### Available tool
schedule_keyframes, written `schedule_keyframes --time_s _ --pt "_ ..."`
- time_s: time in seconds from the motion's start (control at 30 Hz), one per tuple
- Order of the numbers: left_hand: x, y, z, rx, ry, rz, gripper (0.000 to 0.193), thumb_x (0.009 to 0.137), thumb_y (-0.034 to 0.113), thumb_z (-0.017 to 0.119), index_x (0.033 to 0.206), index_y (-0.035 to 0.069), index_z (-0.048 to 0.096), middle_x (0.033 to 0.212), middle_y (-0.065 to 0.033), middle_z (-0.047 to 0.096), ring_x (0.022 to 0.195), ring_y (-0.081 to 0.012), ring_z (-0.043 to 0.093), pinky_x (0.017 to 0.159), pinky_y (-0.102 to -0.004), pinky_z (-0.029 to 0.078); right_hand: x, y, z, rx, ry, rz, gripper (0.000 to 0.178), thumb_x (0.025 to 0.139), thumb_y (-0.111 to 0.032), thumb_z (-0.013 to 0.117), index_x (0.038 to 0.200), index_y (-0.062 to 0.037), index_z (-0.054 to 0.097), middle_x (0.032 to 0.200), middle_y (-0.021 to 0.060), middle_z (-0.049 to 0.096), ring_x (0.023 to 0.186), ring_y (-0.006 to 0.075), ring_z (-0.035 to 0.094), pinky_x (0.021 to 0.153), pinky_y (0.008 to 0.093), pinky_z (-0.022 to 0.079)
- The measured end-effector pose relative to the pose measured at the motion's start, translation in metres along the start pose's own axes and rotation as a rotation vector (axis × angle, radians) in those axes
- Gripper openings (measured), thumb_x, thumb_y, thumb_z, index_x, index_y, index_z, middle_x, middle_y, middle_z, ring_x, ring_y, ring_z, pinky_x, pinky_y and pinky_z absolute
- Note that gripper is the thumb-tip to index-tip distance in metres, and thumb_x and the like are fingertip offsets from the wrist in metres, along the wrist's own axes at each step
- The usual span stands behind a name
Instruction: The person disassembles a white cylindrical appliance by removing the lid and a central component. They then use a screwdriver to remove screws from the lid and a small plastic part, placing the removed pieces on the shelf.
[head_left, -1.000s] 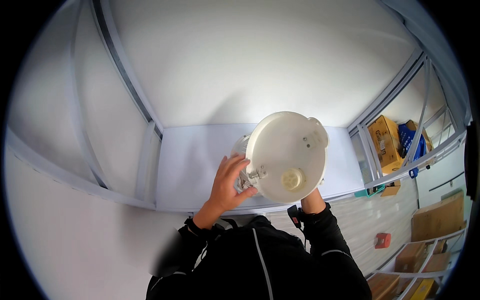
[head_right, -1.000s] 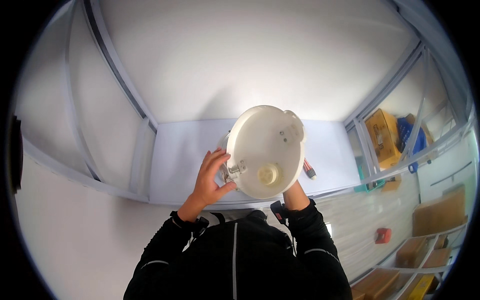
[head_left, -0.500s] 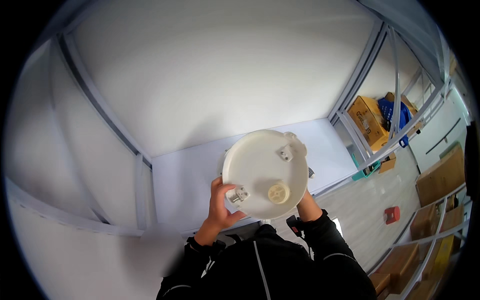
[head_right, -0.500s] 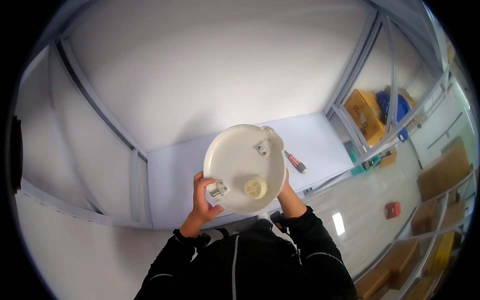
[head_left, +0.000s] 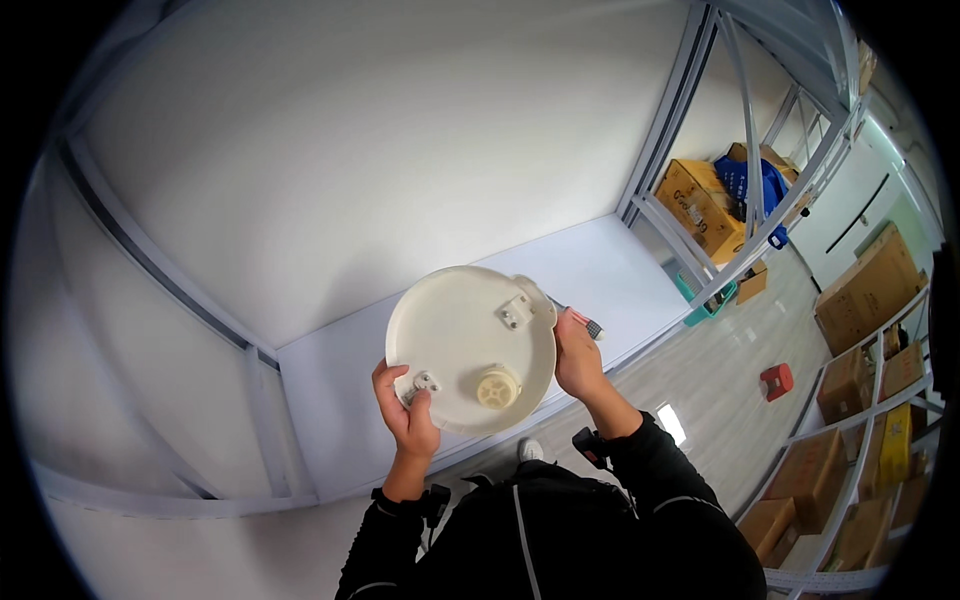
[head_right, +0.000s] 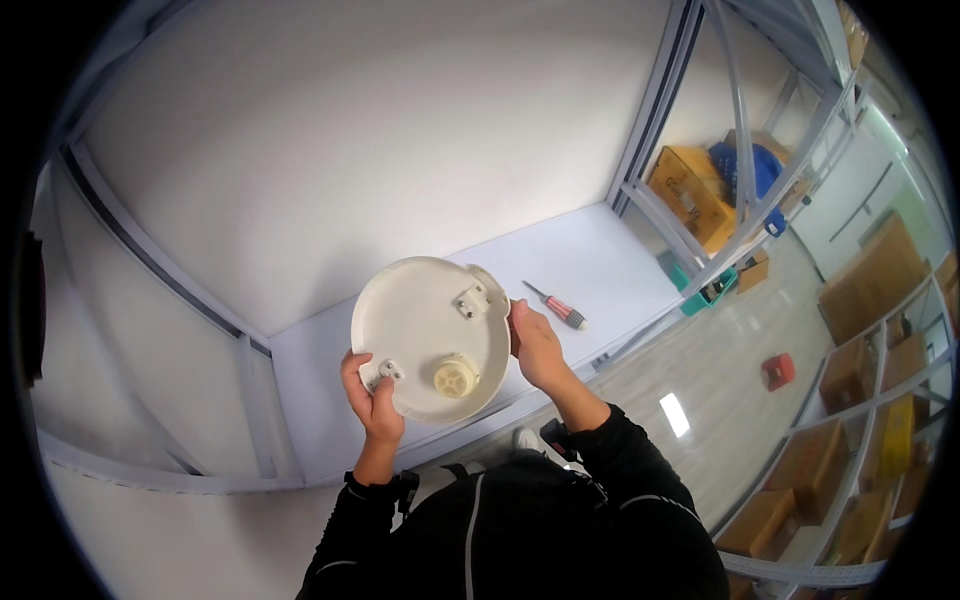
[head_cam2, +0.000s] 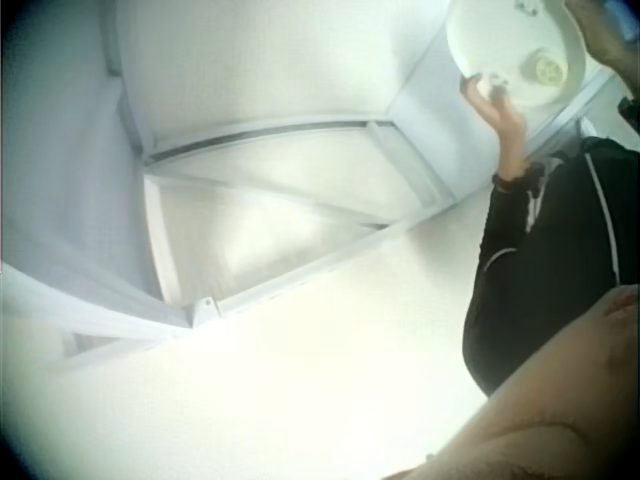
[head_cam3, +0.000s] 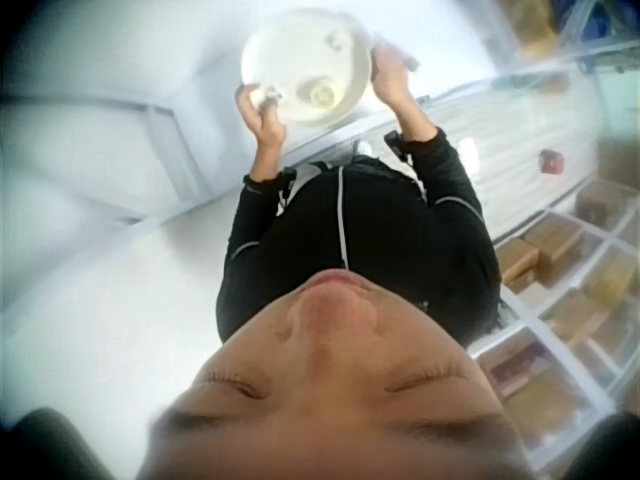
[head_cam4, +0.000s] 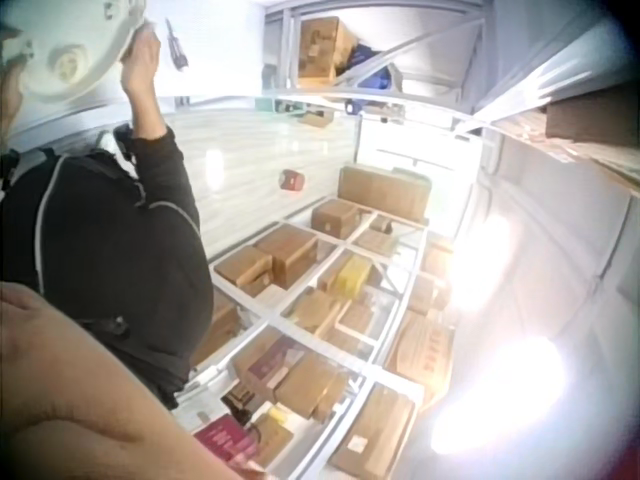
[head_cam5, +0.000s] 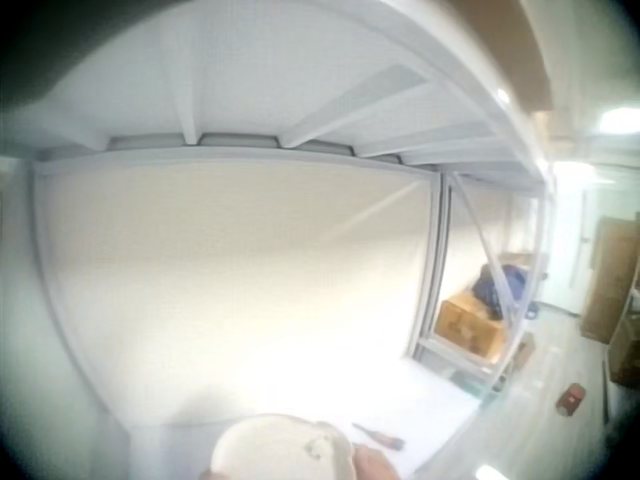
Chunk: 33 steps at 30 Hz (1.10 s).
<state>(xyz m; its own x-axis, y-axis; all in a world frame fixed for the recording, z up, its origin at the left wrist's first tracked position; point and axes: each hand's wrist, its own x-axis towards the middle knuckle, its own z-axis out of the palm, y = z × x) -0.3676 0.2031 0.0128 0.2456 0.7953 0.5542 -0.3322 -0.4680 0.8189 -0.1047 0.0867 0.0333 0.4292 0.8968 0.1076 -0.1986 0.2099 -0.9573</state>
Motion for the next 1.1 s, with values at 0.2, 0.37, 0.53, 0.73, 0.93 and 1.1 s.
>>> schedule_keyframes --time_s 0.2,0.37,0.53,0.73,0.93,1.1 --pt "0.004 -0.002 0.01 0.147 0.004 0.12 0.047 0.091 0.0 0.057 0.137 -0.001 0.051 0.146 -0.0229 0.046 0.131 -0.0332 0.051 0.114 -0.045 0.042 -0.011 -0.051 0.032 -0.183 -0.085 -0.051 0.048 0.107 -0.023 0.068 0.146 0.0008 0.056 0.127 0.008 0.07 0.115 0.0121 0.064 0.099 0.0318 0.052" --pt "0.006 -0.006 0.029 0.161 -0.011 0.123 0.062 0.1 0.001 0.055 0.158 -0.006 0.038 0.155 -0.0238 0.046 0.138 -0.034 0.05 0.118 -0.0467 0.039 -0.009 -0.06 0.014 -0.349 -0.046 0.04 0.052 0.108 -0.026 0.068 0.149 0.0008 0.053 0.133 0.009 0.068 0.122 0.0145 0.062 0.104 0.0354 0.051" --pt "0.012 0.0 0.071 -0.069 0.072 0.031 0.063 0.105 -0.001 0.049 0.165 -0.008 0.03 0.161 -0.0237 0.045 0.144 -0.0299 0.049 0.121 -0.0439 0.039 -0.004 -0.04 -0.048 -0.234 -0.017 0.031 0.043 0.113 -0.028 0.059 0.141 0.0039 0.059 0.118 0.0095 0.072 0.104 0.0149 0.066 0.094 0.0328 0.054" --pt "0.01 -0.015 0.132 0.088 0.077 -0.139 0.06 0.106 -0.001 0.049 0.163 -0.009 0.032 0.159 -0.023 0.049 0.138 -0.0275 0.055 0.117 -0.0407 0.044 0.045 -0.006 -0.155 -0.694 0.012 0.069 0.045 0.109 -0.034 0.06 0.138 -0.0006 0.062 0.111 0.0143 0.071 0.095 0.0255 0.069 0.083 0.0428 0.057" --pt "-0.011 -0.028 0.191 0.384 0.162 -0.139 0.055 0.107 0.002 0.05 0.159 -0.01 0.039 0.154 -0.0251 0.052 0.137 -0.0308 0.058 0.115 -0.0424 0.046 0.071 0.078 -0.215 -1.224 -0.376 0.007 0.061 0.095 -0.041 0.071 0.145 -0.0094 0.058 0.126 0.0234 0.065 0.112 0.0446 0.068 0.092 0.0529 0.059" --pt "-0.05 -0.034 0.216 0.428 0.239 -0.198 0.055 0.106 0.0 0.049 0.159 -0.009 0.039 0.155 -0.0254 0.051 0.139 -0.0317 0.056 0.116 -0.043 0.045 0.079 0.082 -0.218 -1.32 -0.529 0.053 0.058 0.097 -0.041 0.069 0.142 -0.0073 0.059 0.125 0.0231 0.066 0.111 0.0437 0.068 0.092 0.0522 0.059"
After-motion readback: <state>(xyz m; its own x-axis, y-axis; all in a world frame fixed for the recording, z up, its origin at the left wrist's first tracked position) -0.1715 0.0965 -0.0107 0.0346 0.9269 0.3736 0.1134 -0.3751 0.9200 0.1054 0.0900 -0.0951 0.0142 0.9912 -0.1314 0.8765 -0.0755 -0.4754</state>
